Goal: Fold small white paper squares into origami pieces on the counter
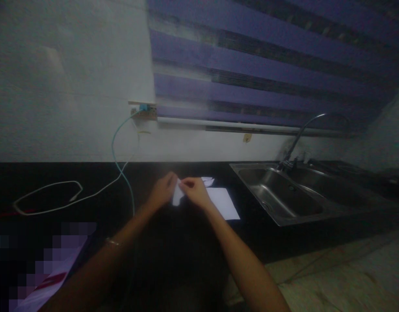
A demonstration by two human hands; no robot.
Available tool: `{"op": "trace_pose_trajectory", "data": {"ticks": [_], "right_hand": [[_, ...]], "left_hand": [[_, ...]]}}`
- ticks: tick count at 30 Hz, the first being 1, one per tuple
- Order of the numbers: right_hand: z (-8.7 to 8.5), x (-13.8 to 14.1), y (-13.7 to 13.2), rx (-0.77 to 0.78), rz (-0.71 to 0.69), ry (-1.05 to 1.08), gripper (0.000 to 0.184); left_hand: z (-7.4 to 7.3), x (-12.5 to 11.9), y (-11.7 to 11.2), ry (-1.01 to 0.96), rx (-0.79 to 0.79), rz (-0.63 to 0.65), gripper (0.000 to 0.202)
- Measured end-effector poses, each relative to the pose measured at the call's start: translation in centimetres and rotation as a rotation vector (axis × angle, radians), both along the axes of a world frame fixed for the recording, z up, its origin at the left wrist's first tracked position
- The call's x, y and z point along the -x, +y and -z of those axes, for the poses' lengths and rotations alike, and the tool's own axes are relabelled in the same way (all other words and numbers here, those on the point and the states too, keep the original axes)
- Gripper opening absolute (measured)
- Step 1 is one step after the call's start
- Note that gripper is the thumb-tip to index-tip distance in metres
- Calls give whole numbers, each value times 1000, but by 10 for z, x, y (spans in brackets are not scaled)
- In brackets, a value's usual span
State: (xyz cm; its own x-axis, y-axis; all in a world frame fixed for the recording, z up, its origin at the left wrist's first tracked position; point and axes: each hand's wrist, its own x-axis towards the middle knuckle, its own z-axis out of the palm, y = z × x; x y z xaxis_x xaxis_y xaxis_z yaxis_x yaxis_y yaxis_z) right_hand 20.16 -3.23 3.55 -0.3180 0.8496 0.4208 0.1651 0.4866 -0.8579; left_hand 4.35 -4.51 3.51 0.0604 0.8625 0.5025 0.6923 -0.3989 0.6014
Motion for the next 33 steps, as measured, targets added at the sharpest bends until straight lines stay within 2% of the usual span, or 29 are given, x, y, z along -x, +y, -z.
{"op": "trace_pose_trajectory", "data": {"ticks": [5, 15, 19, 27, 33], "right_hand": [[-6, -1, -2, -111, -42, -73, 23], [-7, 1, -3, -147, 35, -142, 22], [-9, -2, -3, -133, 44, -125, 19], [-5, -12, 5, 87, 24, 38, 25], [-6, -12, 5, 262, -26, 99, 37]], "left_hand": [[0, -1, 0, -41, 20, 168, 25], [3, 2, 6, 118, 59, 118, 26], [1, 2, 3, 87, 14, 103, 28], [-3, 6, 6, -262, -1, 106, 30], [-2, 7, 8, -408, -65, 59, 28]]}}
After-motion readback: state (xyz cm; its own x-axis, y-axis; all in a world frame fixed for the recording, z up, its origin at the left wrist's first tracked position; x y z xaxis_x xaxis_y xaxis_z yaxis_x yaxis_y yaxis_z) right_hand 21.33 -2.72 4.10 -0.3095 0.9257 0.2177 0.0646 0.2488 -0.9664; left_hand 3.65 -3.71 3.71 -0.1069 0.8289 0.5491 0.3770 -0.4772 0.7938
